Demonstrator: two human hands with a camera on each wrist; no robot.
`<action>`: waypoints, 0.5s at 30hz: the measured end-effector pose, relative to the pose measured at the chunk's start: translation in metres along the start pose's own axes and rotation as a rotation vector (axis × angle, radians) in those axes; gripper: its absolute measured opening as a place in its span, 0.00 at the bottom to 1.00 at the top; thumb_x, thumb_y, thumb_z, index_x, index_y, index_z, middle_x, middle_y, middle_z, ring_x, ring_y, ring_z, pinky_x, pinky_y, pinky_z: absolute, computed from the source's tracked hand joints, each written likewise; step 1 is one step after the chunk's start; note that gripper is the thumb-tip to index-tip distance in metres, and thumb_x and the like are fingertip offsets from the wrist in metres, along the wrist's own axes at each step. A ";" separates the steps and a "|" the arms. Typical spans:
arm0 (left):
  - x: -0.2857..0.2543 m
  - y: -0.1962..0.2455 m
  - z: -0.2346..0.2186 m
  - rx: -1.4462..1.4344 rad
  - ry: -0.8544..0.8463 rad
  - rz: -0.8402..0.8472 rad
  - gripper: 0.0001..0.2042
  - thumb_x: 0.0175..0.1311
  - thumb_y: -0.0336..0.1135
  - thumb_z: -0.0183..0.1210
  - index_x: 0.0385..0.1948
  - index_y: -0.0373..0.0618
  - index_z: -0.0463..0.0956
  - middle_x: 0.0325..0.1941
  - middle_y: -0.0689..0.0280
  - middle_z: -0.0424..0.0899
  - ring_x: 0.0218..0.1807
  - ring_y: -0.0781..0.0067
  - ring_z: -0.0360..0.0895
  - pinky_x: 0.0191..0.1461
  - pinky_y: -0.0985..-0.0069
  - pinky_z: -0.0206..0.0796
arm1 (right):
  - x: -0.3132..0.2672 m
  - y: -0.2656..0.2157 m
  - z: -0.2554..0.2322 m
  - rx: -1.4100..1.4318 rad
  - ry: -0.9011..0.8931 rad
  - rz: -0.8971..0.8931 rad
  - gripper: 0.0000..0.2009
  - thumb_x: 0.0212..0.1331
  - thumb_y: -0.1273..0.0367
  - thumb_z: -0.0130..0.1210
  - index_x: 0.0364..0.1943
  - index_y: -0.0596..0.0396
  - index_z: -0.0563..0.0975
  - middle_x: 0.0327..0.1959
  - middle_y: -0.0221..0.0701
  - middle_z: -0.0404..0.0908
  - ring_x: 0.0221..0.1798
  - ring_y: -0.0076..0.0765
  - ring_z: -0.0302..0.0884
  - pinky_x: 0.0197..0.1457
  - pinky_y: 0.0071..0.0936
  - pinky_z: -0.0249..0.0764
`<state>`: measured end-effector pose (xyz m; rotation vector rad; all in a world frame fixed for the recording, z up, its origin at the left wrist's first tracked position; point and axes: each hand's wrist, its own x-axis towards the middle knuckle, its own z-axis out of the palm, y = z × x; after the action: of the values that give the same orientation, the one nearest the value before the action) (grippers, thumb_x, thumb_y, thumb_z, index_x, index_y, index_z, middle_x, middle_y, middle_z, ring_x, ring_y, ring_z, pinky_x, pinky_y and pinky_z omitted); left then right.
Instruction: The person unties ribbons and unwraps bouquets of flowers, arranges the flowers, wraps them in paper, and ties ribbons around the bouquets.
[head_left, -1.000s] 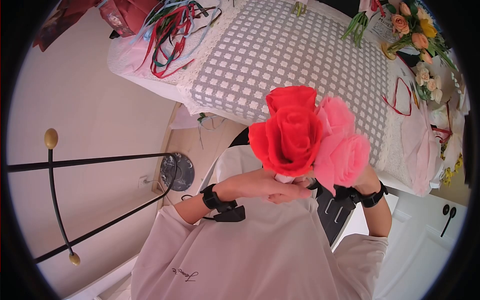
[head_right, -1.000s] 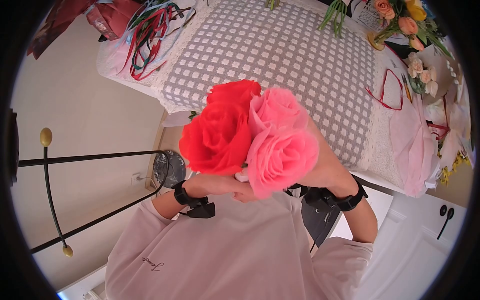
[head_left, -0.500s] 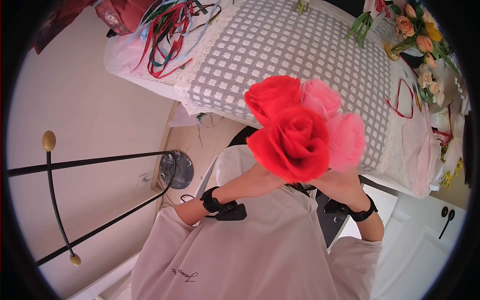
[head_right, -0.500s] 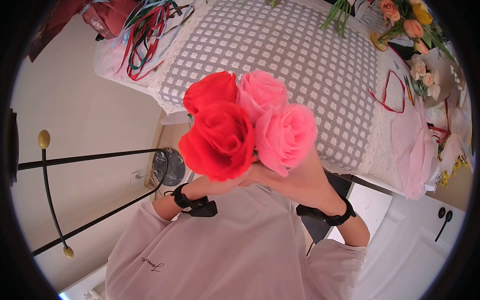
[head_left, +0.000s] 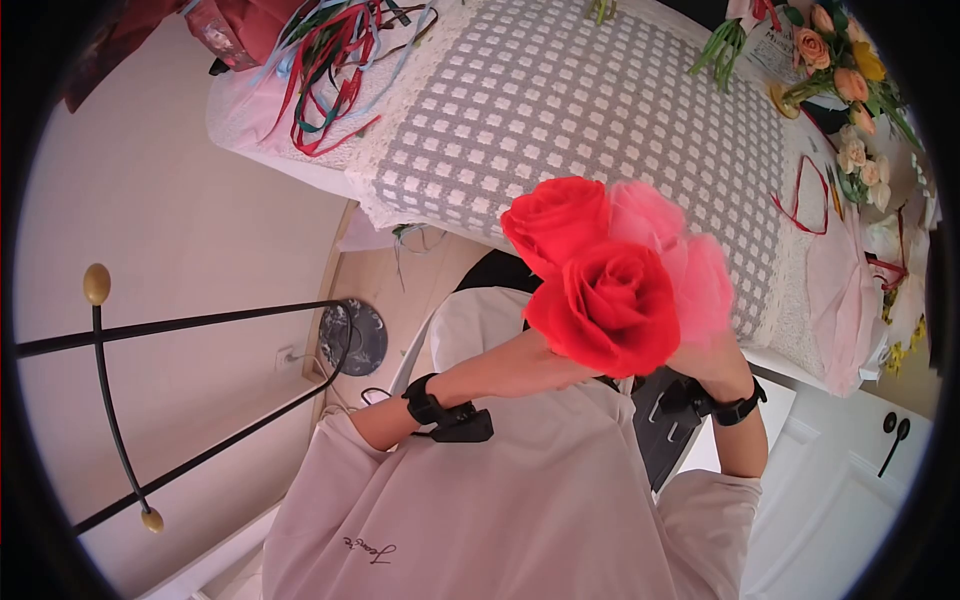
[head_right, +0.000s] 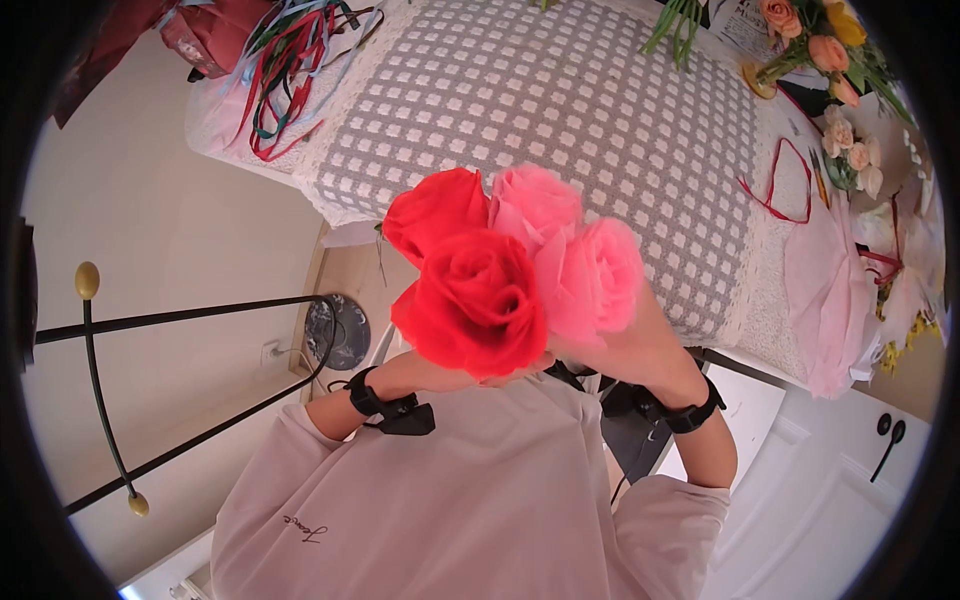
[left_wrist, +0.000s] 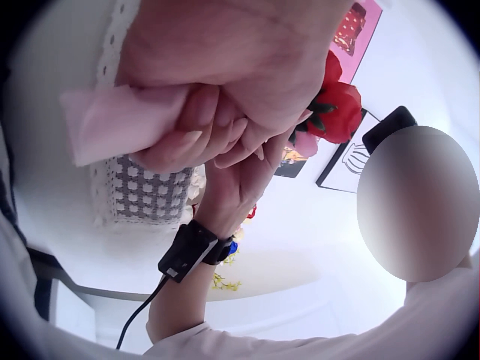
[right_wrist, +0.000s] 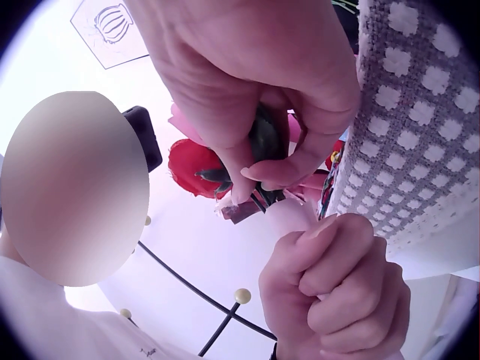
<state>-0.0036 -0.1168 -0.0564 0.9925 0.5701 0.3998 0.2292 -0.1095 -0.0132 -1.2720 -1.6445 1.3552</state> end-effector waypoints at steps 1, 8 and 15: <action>0.004 -0.002 0.001 0.053 -0.009 -0.130 0.12 0.75 0.43 0.62 0.52 0.50 0.80 0.30 0.78 0.75 0.30 0.89 0.65 0.30 0.83 0.56 | 0.004 -0.002 0.001 0.036 -0.022 0.015 0.31 0.52 0.69 0.77 0.60 0.56 0.74 0.56 0.28 0.79 0.57 0.26 0.77 0.63 0.32 0.74; 0.003 -0.003 0.004 -0.067 -0.004 -0.100 0.10 0.76 0.43 0.62 0.48 0.49 0.81 0.25 0.80 0.68 0.25 0.90 0.59 0.28 0.82 0.50 | 0.011 -0.021 0.001 0.100 -0.147 0.183 0.30 0.54 0.68 0.76 0.61 0.56 0.75 0.59 0.31 0.81 0.61 0.29 0.77 0.66 0.33 0.73; 0.001 -0.041 -0.005 -0.060 -0.011 0.062 0.06 0.73 0.35 0.61 0.39 0.46 0.75 0.25 0.77 0.68 0.25 0.85 0.60 0.29 0.79 0.53 | -0.010 0.000 0.000 0.067 -0.137 0.019 0.30 0.55 0.67 0.76 0.62 0.56 0.75 0.61 0.33 0.80 0.62 0.34 0.77 0.67 0.34 0.72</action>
<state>-0.0037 -0.1335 -0.0937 0.9560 0.5151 0.4635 0.2326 -0.1185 -0.0126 -1.1809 -1.6674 1.5256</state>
